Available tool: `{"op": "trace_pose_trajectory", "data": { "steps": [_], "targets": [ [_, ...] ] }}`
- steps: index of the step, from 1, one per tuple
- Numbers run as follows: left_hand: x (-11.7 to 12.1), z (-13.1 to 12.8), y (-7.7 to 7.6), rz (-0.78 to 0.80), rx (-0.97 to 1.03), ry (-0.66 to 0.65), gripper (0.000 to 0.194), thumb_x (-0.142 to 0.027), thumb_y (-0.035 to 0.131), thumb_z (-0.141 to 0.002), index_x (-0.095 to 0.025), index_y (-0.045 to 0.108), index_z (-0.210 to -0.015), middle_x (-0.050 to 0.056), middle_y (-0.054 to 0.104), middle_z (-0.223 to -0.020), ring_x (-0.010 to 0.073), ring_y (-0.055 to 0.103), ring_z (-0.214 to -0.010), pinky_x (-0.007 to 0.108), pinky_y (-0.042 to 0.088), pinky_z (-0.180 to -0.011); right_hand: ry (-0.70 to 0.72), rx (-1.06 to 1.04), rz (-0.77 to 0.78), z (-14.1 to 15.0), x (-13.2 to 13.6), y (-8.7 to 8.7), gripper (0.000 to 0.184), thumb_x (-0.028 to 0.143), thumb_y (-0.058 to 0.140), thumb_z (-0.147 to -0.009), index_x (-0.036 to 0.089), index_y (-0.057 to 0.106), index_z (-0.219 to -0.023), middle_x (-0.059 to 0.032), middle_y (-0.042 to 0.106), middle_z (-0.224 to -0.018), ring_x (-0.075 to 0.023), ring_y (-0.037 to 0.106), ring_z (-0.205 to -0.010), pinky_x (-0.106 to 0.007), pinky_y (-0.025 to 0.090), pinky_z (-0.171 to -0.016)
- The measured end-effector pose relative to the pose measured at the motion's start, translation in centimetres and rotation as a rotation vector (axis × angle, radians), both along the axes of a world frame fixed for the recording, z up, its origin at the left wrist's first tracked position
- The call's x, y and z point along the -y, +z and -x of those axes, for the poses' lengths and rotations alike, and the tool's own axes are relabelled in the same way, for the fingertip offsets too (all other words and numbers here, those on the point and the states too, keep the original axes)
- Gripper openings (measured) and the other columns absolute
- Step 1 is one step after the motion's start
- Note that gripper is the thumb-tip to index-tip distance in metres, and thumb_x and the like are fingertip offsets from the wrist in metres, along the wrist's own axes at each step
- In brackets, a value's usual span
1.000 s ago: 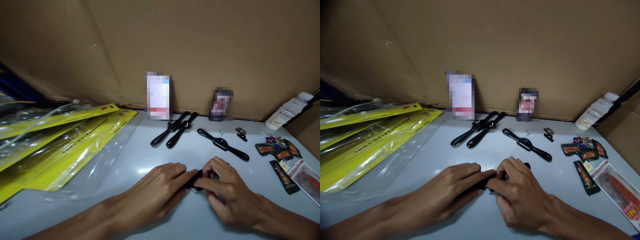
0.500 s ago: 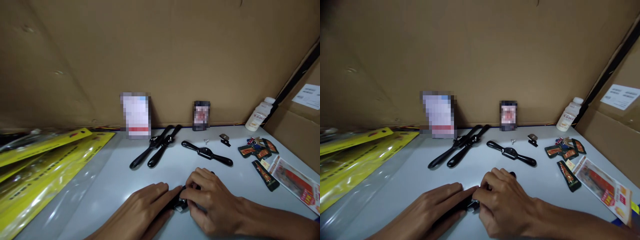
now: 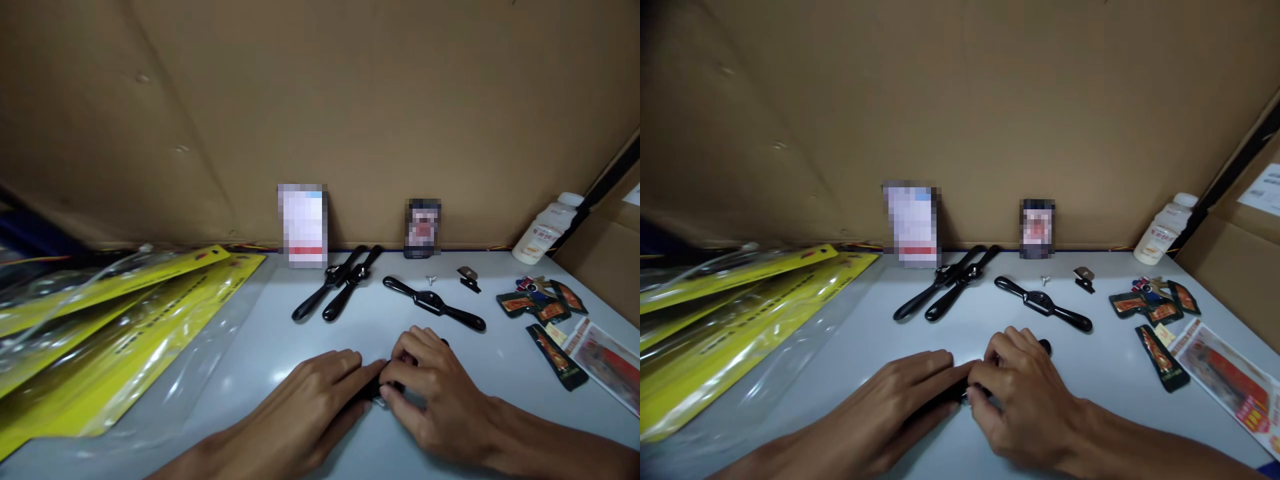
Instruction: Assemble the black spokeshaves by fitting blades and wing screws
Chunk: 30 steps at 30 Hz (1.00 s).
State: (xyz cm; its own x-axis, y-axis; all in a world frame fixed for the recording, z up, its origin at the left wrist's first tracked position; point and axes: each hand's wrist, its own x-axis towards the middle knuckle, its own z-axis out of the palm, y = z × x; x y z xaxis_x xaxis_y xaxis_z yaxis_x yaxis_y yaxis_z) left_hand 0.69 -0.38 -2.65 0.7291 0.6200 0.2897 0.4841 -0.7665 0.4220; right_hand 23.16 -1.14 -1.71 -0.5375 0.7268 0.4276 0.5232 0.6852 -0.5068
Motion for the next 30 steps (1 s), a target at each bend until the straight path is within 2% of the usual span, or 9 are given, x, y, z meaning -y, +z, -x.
{"op": "trace_pose_trajectory", "data": {
  "steps": [4, 6, 10, 12, 16, 19, 22, 26, 30],
  "targets": [
    [-0.12, -0.08, 0.26, -0.020, -0.052, -0.011, 0.020, -0.011, 0.053, -0.098, -0.021, 0.062, -0.112, 0.002, 0.064, -0.087, 0.0212, 0.059, -0.072, 0.033, 0.045, -0.061, 0.070, -0.058, 0.035, -0.18, 0.05, 0.54, 0.024, 0.003, 0.052, -0.083, 0.017, 0.068, -0.094, -0.0052, 0.064, -0.096, -0.0203, 0.056, -0.091, -0.036, 0.042, -0.080],
    [-0.17, -0.06, 0.31, -0.029, -0.057, -0.012, 0.017, -0.010, 0.052, -0.098, -0.020, 0.062, -0.109, 0.003, 0.064, -0.087, 0.0212, 0.059, -0.070, 0.033, 0.044, -0.060, 0.100, -0.086, 0.018, -0.29, 0.03, 0.69, 0.028, 0.003, 0.051, -0.083, 0.017, 0.068, -0.101, -0.0056, 0.065, -0.097, -0.0208, 0.057, -0.092, -0.036, 0.044, -0.080],
    [-0.15, 0.05, 0.16, -0.010, -0.035, -0.014, 0.029, -0.012, 0.054, -0.100, -0.020, 0.058, -0.127, 0.003, 0.066, -0.092, 0.0212, 0.063, -0.075, 0.033, 0.048, -0.064, 0.027, -0.026, -0.046, -0.38, -0.07, 0.46, 0.010, 0.018, 0.062, -0.095, 0.016, 0.068, -0.102, -0.0058, 0.064, -0.089, -0.0219, 0.054, -0.084, -0.038, 0.042, -0.076],
    [-0.05, 0.09, -0.03, -0.003, -0.029, -0.009, 0.033, -0.012, 0.054, -0.100, -0.021, 0.056, -0.132, 0.003, 0.067, -0.094, 0.0217, 0.064, -0.077, 0.034, 0.050, -0.066, 0.013, -0.009, -0.054, -0.37, -0.15, 0.27, 0.009, 0.018, 0.060, -0.098, 0.015, 0.068, -0.099, -0.0056, 0.064, -0.087, -0.0214, 0.053, -0.082, -0.038, 0.042, -0.076],
    [0.17, 0.12, -0.37, 0.004, -0.039, 0.006, 0.021, -0.012, 0.052, -0.100, -0.022, 0.061, -0.117, 0.003, 0.067, -0.092, 0.0225, 0.064, -0.076, 0.035, 0.050, -0.066, 0.103, -0.077, -0.004, -0.31, -0.15, 0.35, 0.025, 0.005, 0.047, -0.095, 0.016, 0.068, -0.105, -0.0055, 0.066, -0.090, -0.0205, 0.055, -0.086, -0.037, 0.044, -0.079],
    [0.17, 0.08, -0.33, 0.012, -0.028, 0.008, 0.020, -0.013, 0.052, -0.101, -0.022, 0.061, -0.116, 0.002, 0.066, -0.091, 0.0219, 0.064, -0.075, 0.034, 0.050, -0.066, 0.076, -0.069, -0.027, -0.29, 0.04, 0.65, 0.020, 0.008, 0.054, -0.093, 0.017, 0.069, -0.104, -0.0063, 0.065, -0.096, -0.0206, 0.055, -0.090, -0.036, 0.044, -0.081],
    [0.06, 0.02, -0.19, 0.029, 0.001, 0.005, 0.019, -0.015, 0.050, -0.103, -0.023, 0.060, -0.116, 0.002, 0.067, -0.092, 0.0207, 0.065, -0.075, 0.033, 0.051, -0.066, 0.026, -0.015, -0.065, -0.26, 0.17, 0.65, 0.008, 0.016, 0.060, -0.096, 0.016, 0.069, -0.095, -0.0044, 0.059, -0.089, -0.0191, 0.052, -0.084, -0.033, 0.041, -0.075],
    [0.04, 0.05, -0.26, 0.028, 0.015, 0.005, 0.017, -0.016, 0.049, -0.104, -0.024, 0.060, -0.113, 0.002, 0.066, -0.090, 0.0205, 0.066, -0.074, 0.033, 0.052, -0.065, 0.058, 0.008, -0.091, -0.21, 0.05, 0.10, 0.015, 0.018, 0.060, -0.099, 0.016, 0.063, -0.084, -0.0036, 0.059, -0.088, -0.0178, 0.051, -0.083, -0.033, 0.040, -0.076],
    [0.06, 0.28, -0.32, -0.002, -0.034, 0.000, 0.018, -0.017, 0.047, -0.104, -0.023, 0.062, -0.112, 0.003, 0.067, -0.090, 0.0219, 0.067, -0.074, 0.035, 0.054, -0.063, 0.060, 0.069, -0.065, -0.35, -0.12, -0.18, 0.014, 0.011, 0.051, -0.098, 0.016, 0.065, -0.099, -0.0047, 0.062, -0.091, -0.0190, 0.052, -0.085, -0.035, 0.041, -0.078]
  ]
}}
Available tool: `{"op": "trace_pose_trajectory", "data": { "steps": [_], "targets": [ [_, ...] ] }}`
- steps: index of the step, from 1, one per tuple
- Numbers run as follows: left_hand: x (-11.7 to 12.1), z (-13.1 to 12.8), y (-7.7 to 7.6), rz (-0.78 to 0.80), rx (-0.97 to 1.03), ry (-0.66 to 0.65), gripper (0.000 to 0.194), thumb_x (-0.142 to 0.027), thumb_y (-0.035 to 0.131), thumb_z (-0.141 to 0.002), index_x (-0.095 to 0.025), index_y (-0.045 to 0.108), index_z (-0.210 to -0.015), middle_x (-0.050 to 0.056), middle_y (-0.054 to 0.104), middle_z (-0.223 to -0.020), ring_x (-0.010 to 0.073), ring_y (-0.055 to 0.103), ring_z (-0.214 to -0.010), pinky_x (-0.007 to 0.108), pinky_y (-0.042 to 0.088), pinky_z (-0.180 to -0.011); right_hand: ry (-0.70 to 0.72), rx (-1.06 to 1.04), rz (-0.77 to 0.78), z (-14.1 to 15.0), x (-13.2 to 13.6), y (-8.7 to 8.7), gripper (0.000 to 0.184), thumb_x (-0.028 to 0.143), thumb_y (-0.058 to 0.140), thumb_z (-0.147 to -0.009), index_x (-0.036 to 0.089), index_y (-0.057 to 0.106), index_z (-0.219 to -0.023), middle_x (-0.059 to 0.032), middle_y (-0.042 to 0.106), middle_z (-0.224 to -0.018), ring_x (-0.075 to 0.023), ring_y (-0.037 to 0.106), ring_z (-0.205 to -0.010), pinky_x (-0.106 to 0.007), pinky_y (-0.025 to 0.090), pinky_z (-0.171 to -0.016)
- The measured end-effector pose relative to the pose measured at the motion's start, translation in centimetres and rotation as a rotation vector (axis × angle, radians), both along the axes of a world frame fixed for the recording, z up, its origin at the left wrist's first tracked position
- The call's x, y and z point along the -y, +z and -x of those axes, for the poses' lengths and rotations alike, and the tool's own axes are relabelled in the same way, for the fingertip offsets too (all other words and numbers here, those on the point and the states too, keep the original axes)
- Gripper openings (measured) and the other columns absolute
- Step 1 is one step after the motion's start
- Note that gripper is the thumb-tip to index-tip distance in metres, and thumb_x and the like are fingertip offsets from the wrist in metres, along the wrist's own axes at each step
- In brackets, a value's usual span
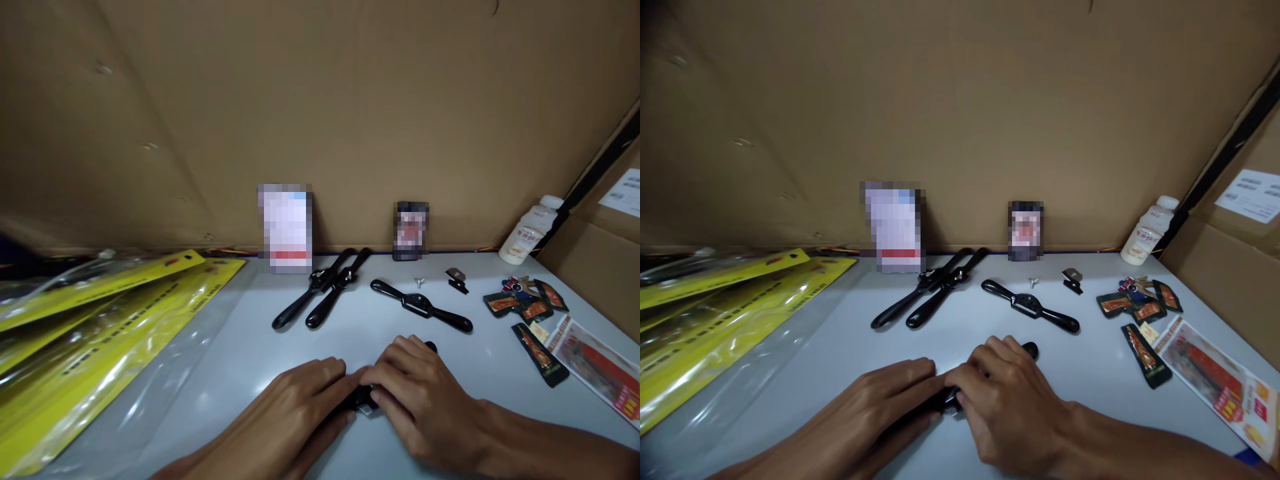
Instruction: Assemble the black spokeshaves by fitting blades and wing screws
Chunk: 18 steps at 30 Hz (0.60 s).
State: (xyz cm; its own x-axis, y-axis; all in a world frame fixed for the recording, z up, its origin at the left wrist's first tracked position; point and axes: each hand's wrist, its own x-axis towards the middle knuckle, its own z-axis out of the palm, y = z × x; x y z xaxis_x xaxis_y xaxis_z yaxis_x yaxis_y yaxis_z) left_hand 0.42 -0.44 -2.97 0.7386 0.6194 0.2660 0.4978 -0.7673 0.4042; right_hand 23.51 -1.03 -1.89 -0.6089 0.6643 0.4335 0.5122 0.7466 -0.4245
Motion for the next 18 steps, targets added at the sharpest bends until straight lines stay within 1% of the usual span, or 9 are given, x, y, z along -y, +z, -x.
{"op": "trace_pose_trajectory", "data": {
  "steps": [2, 4, 6, 7, 10, 12, 15, 16, 18],
  "targets": [
    [0.0, 0.1, 0.1, -0.008, -0.011, 0.001, 0.019, -0.017, 0.047, -0.104, -0.023, 0.063, -0.112, 0.002, 0.067, -0.089, 0.0212, 0.067, -0.073, 0.034, 0.054, -0.062, 0.019, 0.046, 0.022, -0.3, 0.0, 0.3, 0.019, 0.010, 0.051, -0.096, 0.016, 0.065, -0.107, -0.0059, 0.064, -0.095, -0.0201, 0.053, -0.087, -0.036, 0.042, -0.080],
    [0.0, 0.2, 0.1, -0.019, 0.007, 0.002, 0.021, -0.018, 0.046, -0.105, -0.023, 0.064, -0.116, 0.002, 0.068, -0.090, 0.0204, 0.068, -0.073, 0.034, 0.056, -0.063, 0.060, 0.119, 0.009, -0.6, -0.1, 0.7, 0.017, 0.015, 0.054, -0.097, 0.017, 0.066, -0.110, -0.0074, 0.065, -0.100, -0.0215, 0.054, -0.092, -0.036, 0.043, -0.083],
    [-0.1, 0.2, 0.0, -0.047, 0.034, 0.003, 0.028, -0.018, 0.045, -0.106, -0.024, 0.062, -0.127, 0.003, 0.071, -0.095, 0.0205, 0.071, -0.078, 0.033, 0.059, -0.066, 0.112, 0.237, -0.052, -1.0, -0.2, 1.2, 0.013, 0.024, 0.058, -0.100, 0.018, 0.067, -0.106, -0.0083, 0.065, -0.102, -0.0225, 0.053, -0.094, -0.037, 0.044, -0.084],
    [-0.1, 0.2, 0.0, -0.063, 0.043, 0.004, 0.031, -0.019, 0.044, -0.106, -0.024, 0.060, -0.133, 0.004, 0.072, -0.098, 0.0206, 0.072, -0.080, 0.033, 0.060, -0.067, 0.137, 0.293, -0.090, -1.1, -0.3, 1.4, 0.012, 0.026, 0.059, -0.100, 0.018, 0.067, -0.102, -0.0082, 0.065, -0.101, -0.0223, 0.053, -0.093, -0.036, 0.044, -0.083],
    [-0.1, 0.1, -0.1, -0.089, 0.050, 0.006, 0.039, -0.020, 0.044, -0.107, -0.026, 0.054, -0.144, 0.005, 0.072, -0.102, 0.0205, 0.072, -0.082, 0.033, 0.061, -0.067, 0.185, 0.358, -0.216, -1.2, -0.6, 1.3, 0.010, 0.017, 0.058, -0.097, 0.018, 0.067, -0.093, -0.0067, 0.063, -0.093, -0.0207, 0.052, -0.086, -0.034, 0.042, -0.074],
    [-0.2, 0.1, -0.2, -0.068, 0.049, 0.002, 0.040, -0.019, 0.045, -0.106, -0.026, 0.054, -0.144, 0.003, 0.071, -0.098, 0.0199, 0.071, -0.079, 0.033, 0.060, -0.067, 0.197, 0.321, -0.338, -1.1, -0.8, 1.1, 0.012, 0.013, 0.057, -0.096, 0.016, 0.068, -0.096, -0.0059, 0.062, -0.087, -0.0201, 0.051, -0.079, -0.034, 0.040, -0.067],
    [-0.4, 0.1, -0.4, -0.030, 0.042, -0.004, 0.041, -0.017, 0.049, -0.104, -0.026, 0.055, -0.144, 0.001, 0.070, -0.094, 0.0192, 0.070, -0.076, 0.032, 0.058, -0.064, 0.199, 0.291, -0.494, -0.9, -0.8, 0.8, 0.017, 0.012, 0.052, -0.100, 0.013, 0.068, -0.098, -0.0047, 0.061, -0.080, -0.0197, 0.049, -0.073, -0.035, 0.037, -0.062],
    [-0.4, 0.1, -0.4, -0.024, 0.041, -0.004, 0.041, -0.017, 0.051, -0.103, -0.026, 0.055, -0.143, 0.001, 0.070, -0.094, 0.0193, 0.069, -0.077, 0.032, 0.058, -0.065, 0.197, 0.312, -0.497, -0.8, -0.7, 0.8, 0.017, 0.011, 0.051, -0.100, 0.013, 0.068, -0.097, -0.0049, 0.062, -0.080, -0.0198, 0.050, -0.072, -0.035, 0.038, -0.063],
    [-0.4, 0.2, -0.6, -0.021, 0.050, 0.003, 0.041, -0.016, 0.052, -0.102, -0.026, 0.057, -0.141, 0.001, 0.070, -0.095, 0.0190, 0.069, -0.078, 0.032, 0.058, -0.066, 0.176, 0.372, -0.442, -0.7, -0.4, 1.0, 0.017, 0.011, 0.050, -0.099, 0.013, 0.067, -0.098, -0.0075, 0.065, -0.086, -0.0213, 0.052, -0.076, -0.036, 0.041, -0.065]
  ]
}}
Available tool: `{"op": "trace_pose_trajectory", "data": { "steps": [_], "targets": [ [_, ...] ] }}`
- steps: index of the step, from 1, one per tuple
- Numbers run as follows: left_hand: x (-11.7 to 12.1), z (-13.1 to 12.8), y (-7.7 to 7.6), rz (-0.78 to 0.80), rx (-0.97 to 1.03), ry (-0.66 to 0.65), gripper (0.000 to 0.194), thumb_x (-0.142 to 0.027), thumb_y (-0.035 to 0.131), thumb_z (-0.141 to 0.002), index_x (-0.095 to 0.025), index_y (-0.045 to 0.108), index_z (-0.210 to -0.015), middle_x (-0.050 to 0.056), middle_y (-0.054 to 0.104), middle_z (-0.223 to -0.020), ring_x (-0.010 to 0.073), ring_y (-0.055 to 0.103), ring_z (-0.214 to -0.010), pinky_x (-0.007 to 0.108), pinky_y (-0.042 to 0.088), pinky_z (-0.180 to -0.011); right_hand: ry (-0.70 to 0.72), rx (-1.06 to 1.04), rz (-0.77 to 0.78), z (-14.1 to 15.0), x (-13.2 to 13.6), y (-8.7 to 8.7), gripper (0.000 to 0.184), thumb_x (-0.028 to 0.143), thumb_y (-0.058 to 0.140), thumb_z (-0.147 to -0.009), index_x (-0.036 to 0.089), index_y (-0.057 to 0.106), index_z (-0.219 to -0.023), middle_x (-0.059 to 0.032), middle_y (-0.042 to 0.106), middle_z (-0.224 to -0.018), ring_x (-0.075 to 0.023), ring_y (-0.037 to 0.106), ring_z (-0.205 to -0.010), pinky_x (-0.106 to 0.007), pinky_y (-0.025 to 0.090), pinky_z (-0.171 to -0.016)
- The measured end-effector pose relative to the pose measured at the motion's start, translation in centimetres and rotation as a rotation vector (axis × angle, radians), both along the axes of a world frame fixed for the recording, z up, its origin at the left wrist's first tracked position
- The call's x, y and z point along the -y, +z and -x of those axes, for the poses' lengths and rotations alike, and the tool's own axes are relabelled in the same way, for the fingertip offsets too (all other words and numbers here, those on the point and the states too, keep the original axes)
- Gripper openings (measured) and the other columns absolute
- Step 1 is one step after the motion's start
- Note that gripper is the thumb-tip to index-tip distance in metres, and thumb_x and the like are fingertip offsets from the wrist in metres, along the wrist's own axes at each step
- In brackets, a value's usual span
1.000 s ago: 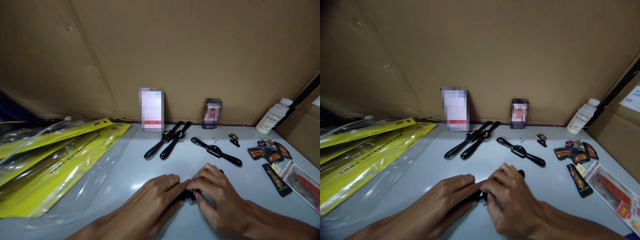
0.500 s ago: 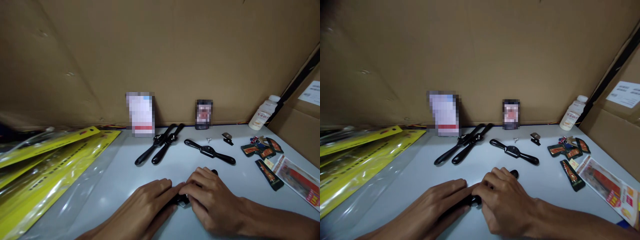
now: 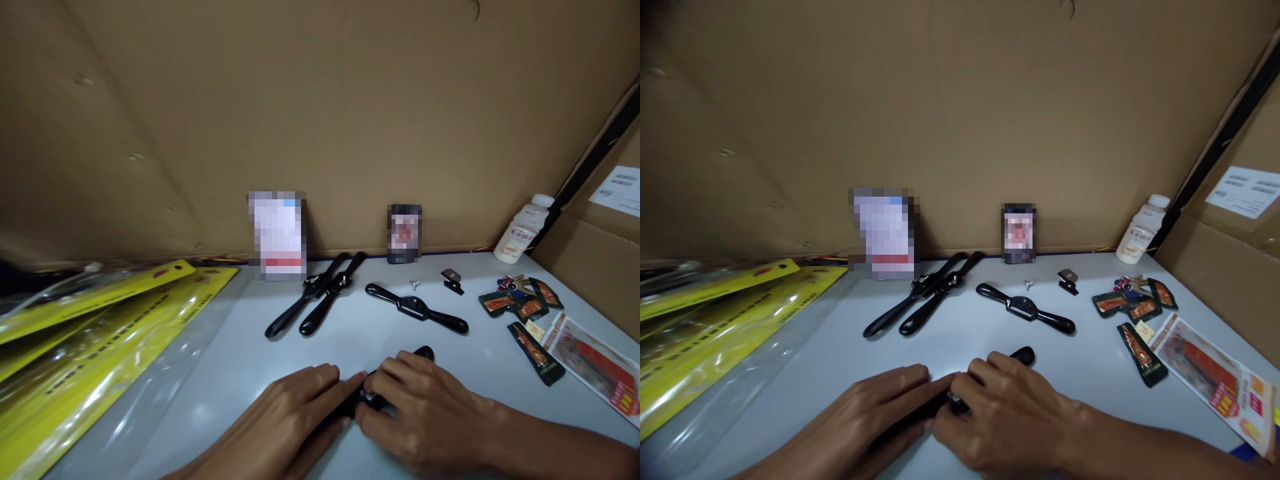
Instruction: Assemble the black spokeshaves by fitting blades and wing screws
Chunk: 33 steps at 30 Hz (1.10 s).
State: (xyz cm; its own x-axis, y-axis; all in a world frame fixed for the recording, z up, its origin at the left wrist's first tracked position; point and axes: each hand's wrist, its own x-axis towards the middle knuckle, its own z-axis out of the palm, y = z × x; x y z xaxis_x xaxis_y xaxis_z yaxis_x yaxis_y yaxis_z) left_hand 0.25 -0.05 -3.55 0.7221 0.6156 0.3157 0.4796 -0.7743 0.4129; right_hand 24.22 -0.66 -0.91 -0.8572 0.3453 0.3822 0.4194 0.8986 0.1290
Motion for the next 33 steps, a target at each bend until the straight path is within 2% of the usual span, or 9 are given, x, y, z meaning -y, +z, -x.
{"op": "trace_pose_trajectory", "data": {
  "steps": [7, 10, 14, 17, 19, 21, 24, 28, 33],
  "targets": [
    [0.0, 0.0, -0.1, 0.007, 0.005, 0.025, 0.041, -0.017, 0.052, -0.102, -0.027, 0.057, -0.142, 0.002, 0.070, -0.096, 0.0192, 0.069, -0.079, 0.032, 0.058, -0.069, -0.045, -0.054, 0.013, 0.1, 0.4, -0.2, 0.022, 0.009, 0.051, -0.095, 0.011, 0.069, -0.106, -0.0087, 0.069, -0.086, -0.0236, 0.055, -0.077, -0.037, 0.045, -0.064],
    [-0.1, 0.0, 0.2, 0.014, 0.008, 0.021, 0.028, -0.017, 0.052, -0.102, -0.025, 0.066, -0.125, 0.001, 0.069, -0.091, 0.0180, 0.067, -0.075, 0.030, 0.056, -0.066, -0.028, -0.173, 0.045, 0.1, -0.1, -0.3, 0.019, 0.009, 0.053, -0.094, 0.013, 0.070, -0.101, -0.0091, 0.071, -0.092, -0.0220, 0.057, -0.079, -0.035, 0.046, -0.064],
    [-0.3, 0.1, 0.4, 0.053, -0.009, -0.001, 0.020, -0.016, 0.050, -0.102, -0.022, 0.069, -0.099, 0.001, 0.067, -0.086, 0.0165, 0.066, -0.072, 0.028, 0.054, -0.063, 0.066, -0.276, -0.114, 0.1, -0.2, 0.2, 0.020, 0.005, 0.050, -0.097, 0.009, 0.070, -0.097, -0.0093, 0.071, -0.083, -0.0196, 0.055, -0.069, -0.033, 0.043, -0.056],
    [-0.2, 0.2, 0.5, 0.035, -0.013, -0.006, 0.024, -0.017, 0.050, -0.103, -0.024, 0.069, -0.115, 0.002, 0.068, -0.090, 0.0172, 0.069, -0.075, 0.029, 0.057, -0.066, 0.042, -0.424, -0.021, -0.3, -0.6, 1.1, 0.025, 0.004, 0.045, -0.100, 0.010, 0.070, -0.100, -0.0095, 0.072, -0.086, -0.0187, 0.058, -0.071, -0.031, 0.049, -0.061],
    [-0.2, 0.2, 0.5, 0.005, -0.023, 0.002, 0.034, -0.019, 0.048, -0.104, -0.026, 0.063, -0.133, 0.002, 0.070, -0.094, 0.0177, 0.071, -0.077, 0.029, 0.059, -0.067, -0.060, -0.547, 0.126, -1.3, -1.7, 1.8, 0.025, 0.009, 0.044, -0.104, 0.014, 0.069, -0.103, -0.0077, 0.073, -0.090, -0.0177, 0.064, -0.079, -0.030, 0.053, -0.069],
    [-0.2, 0.2, 0.6, -0.033, -0.038, 0.002, 0.039, -0.022, 0.047, -0.106, -0.027, 0.057, -0.143, 0.003, 0.072, -0.098, 0.0180, 0.072, -0.076, 0.029, 0.060, -0.066, -0.274, -0.584, 0.213, -3.0, -3.6, 2.3, 0.019, 0.015, 0.049, -0.106, 0.018, 0.068, -0.106, -0.0048, 0.074, -0.095, -0.0172, 0.067, -0.085, -0.031, 0.053, -0.075],
    [-0.3, 0.1, 0.8, -0.085, -0.044, 0.000, 0.038, -0.026, 0.047, -0.107, -0.027, 0.058, -0.142, 0.003, 0.073, -0.099, 0.0186, 0.073, -0.074, 0.028, 0.060, -0.062, -0.672, -0.347, 0.159, -5.7, -6.8, 2.4, 0.019, 0.014, 0.049, -0.106, 0.018, 0.067, -0.110, -0.0069, 0.073, -0.104, -0.0200, 0.067, -0.095, -0.033, 0.051, -0.082],
    [-0.4, 0.1, 1.0, -0.076, -0.050, 0.008, 0.039, -0.023, 0.047, -0.105, -0.027, 0.058, -0.143, 0.004, 0.073, -0.100, 0.0190, 0.073, -0.076, 0.029, 0.061, -0.064, -0.742, -0.174, 0.145, -7.1, -8.9, 1.2, 0.024, 0.002, 0.048, -0.098, 0.013, 0.068, -0.103, -0.0149, 0.070, -0.105, -0.0274, 0.061, -0.101, -0.037, 0.047, -0.080],
    [-0.2, 0.1, 0.8, -0.045, -0.020, 0.002, 0.040, -0.019, 0.048, -0.104, -0.026, 0.059, -0.142, 0.004, 0.072, -0.096, 0.0189, 0.072, -0.075, 0.030, 0.061, -0.065, -0.696, -0.065, 0.203, -6.0, -8.2, 0.5, 0.024, -0.001, 0.052, -0.094, 0.014, 0.069, -0.100, -0.0131, 0.069, -0.103, -0.0255, 0.060, -0.097, -0.033, 0.045, -0.075]
  ]
}}
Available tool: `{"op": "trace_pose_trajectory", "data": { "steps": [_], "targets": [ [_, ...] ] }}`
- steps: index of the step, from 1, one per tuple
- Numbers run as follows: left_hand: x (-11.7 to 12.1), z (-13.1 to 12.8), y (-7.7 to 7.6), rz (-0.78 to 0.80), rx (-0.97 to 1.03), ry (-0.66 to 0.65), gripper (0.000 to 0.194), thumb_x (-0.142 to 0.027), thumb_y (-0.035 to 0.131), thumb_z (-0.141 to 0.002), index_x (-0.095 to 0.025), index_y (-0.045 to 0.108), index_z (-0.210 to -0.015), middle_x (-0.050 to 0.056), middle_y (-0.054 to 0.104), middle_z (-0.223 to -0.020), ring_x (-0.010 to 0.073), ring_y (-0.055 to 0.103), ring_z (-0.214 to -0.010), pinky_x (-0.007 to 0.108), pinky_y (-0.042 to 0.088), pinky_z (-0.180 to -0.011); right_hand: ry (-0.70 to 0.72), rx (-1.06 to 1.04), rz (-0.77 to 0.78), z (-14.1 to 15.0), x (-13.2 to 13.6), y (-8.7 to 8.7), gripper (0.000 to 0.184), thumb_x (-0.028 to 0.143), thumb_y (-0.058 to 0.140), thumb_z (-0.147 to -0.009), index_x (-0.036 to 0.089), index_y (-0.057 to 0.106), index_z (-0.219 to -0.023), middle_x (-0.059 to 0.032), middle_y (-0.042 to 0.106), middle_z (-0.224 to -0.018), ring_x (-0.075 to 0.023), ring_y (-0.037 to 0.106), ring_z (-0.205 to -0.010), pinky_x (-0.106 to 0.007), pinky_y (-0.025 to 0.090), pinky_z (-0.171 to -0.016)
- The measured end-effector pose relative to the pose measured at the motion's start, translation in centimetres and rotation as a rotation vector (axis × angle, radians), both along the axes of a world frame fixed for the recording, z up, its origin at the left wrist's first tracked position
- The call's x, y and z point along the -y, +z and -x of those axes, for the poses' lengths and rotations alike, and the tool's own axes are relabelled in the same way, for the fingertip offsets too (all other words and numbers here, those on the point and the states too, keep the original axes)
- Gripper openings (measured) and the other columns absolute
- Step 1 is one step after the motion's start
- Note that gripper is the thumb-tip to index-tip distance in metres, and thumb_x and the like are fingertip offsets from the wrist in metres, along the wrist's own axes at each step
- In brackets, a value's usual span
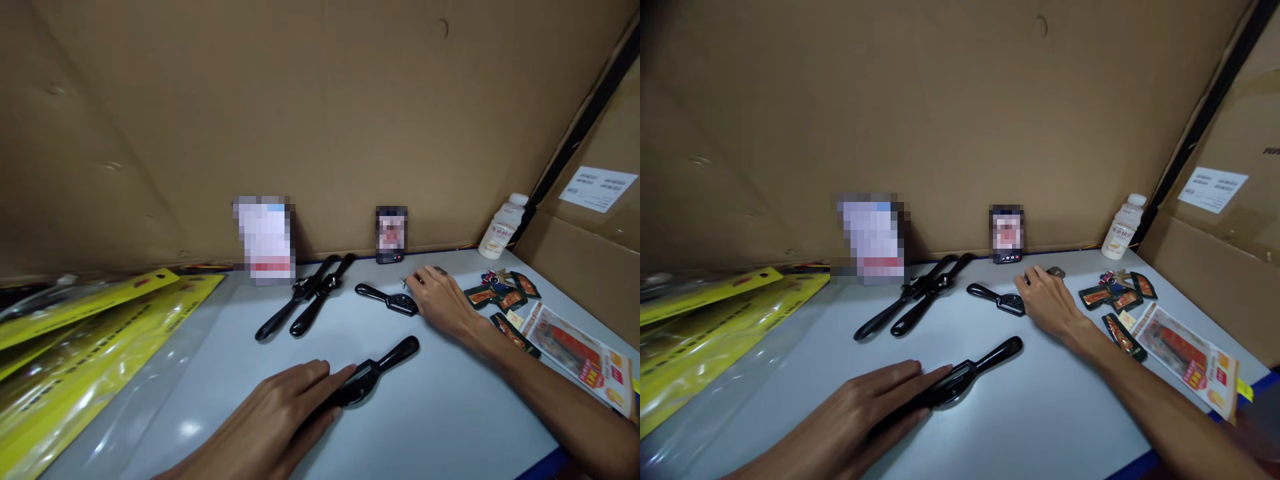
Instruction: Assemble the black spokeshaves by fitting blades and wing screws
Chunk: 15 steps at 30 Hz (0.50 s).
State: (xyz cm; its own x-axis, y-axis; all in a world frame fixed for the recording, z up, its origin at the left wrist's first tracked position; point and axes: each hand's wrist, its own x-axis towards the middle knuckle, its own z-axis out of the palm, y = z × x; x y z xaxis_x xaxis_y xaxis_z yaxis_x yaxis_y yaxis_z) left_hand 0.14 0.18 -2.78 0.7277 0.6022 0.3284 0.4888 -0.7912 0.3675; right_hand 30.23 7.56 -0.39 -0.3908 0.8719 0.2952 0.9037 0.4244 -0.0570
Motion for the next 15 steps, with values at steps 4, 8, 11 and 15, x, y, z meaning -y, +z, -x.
{"op": "trace_pose_trajectory", "data": {
  "steps": [4, 8, 11, 15],
  "targets": [
    [-0.1, -0.2, -0.3, 0.003, 0.009, -0.010, 0.043, -0.018, 0.047, -0.104, -0.026, 0.056, -0.144, 0.003, 0.071, -0.095, 0.0197, 0.071, -0.075, 0.031, 0.060, -0.063, 0.009, -0.072, 0.055, 0.1, 0.5, 0.3, 0.012, 0.009, 0.065, -0.093, 0.017, 0.072, -0.098, -0.0076, 0.071, -0.098, -0.0209, 0.063, -0.089, -0.031, 0.045, -0.076],
    [-0.2, -0.2, -0.3, 0.006, -0.007, -0.009, 0.044, -0.019, 0.046, -0.105, -0.028, 0.053, -0.147, 0.003, 0.071, -0.095, 0.0199, 0.072, -0.077, 0.031, 0.059, -0.064, 0.004, -0.189, 0.123, -0.2, 0.1, 0.4, 0.008, 0.011, 0.071, -0.091, 0.019, 0.074, -0.091, -0.0021, 0.075, -0.091, -0.0160, 0.068, -0.082, -0.027, 0.047, -0.075],
    [-0.2, -0.1, -0.3, 0.003, -0.001, 0.000, 0.043, -0.020, 0.048, -0.105, -0.028, 0.055, -0.146, 0.002, 0.071, -0.094, 0.0191, 0.072, -0.075, 0.030, 0.059, -0.064, -0.035, -0.241, 0.155, -0.7, -0.6, 0.6, 0.010, 0.014, 0.069, -0.094, 0.020, 0.076, -0.094, -0.0013, 0.078, -0.090, -0.0154, 0.071, -0.082, -0.026, 0.050, -0.075],
    [-0.2, 0.0, -0.5, -0.020, 0.022, 0.011, 0.042, -0.022, 0.050, -0.104, -0.029, 0.057, -0.145, 0.002, 0.072, -0.093, 0.0181, 0.072, -0.074, 0.028, 0.059, -0.062, -0.163, -0.204, 0.117, -1.9, -1.4, 1.0, 0.013, 0.015, 0.065, -0.095, 0.019, 0.077, -0.098, -0.0059, 0.079, -0.095, -0.0200, 0.071, -0.088, -0.029, 0.049, -0.077]
  ]
}}
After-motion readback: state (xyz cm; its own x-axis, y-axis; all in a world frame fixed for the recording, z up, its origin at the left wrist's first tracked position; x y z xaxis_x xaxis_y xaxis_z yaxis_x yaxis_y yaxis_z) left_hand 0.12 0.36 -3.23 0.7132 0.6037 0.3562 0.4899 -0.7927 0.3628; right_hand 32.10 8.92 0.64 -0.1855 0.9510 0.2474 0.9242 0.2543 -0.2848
